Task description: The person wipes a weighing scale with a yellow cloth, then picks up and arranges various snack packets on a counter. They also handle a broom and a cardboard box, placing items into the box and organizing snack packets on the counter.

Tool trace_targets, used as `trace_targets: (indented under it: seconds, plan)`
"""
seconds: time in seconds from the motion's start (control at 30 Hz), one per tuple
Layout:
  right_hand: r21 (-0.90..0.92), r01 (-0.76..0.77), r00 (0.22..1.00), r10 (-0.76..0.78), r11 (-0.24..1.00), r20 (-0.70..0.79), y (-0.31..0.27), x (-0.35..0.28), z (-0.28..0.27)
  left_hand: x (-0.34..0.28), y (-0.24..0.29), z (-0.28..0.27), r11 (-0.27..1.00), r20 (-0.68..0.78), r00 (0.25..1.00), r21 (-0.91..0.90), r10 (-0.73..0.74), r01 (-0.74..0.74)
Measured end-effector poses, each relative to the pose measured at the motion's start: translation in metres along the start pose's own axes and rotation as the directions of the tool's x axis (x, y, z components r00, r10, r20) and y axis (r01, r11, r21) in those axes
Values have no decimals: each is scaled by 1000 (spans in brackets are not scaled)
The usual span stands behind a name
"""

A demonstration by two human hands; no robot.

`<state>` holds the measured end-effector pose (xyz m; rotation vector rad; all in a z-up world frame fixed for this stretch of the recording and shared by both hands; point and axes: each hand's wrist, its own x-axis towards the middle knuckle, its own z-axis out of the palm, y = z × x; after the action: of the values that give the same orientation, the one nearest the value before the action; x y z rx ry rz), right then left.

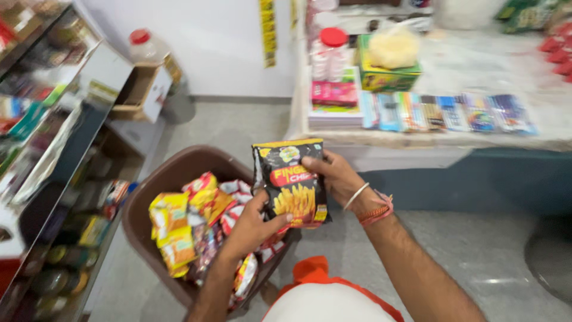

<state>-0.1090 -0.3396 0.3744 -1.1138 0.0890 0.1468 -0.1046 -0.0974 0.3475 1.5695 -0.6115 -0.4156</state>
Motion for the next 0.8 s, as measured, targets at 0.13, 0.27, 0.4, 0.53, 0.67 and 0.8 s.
trace_targets:
  seconds: [0.13, 0.27, 0.4, 0.53, 0.67, 0.8]
  plan:
    - [-18, 158, 964, -158, 987, -214, -25, -55, -20, 18, 24, 32, 970, 194, 969, -157, -151, 183]
    - [-14, 284, 909, -274, 959, -313, -52, -116, -42, 45, 41, 76, 968, 180, 984, -247, -4, 49]
    - [-220, 391, 820, -447, 894, -358, -75, -165, -65, 72, 61, 138, 900, 289, 957, -416, -2, 127]
    - [-349, 438, 741, -553, 828, -381, -82, -207, -93, 87, 82, 205, 926, 358, 934, -356, 14, 123]
    - [-437, 472, 660, -636, 765, -400, -85, -237, -127, 102, 105, 247, 928, 346, 938, -357, 28, 104]
    - [-402, 528, 550, -662, 748, -509, -82, -267, -160, 113, 128, 259, 916, 428, 895, -396, 124, 62]
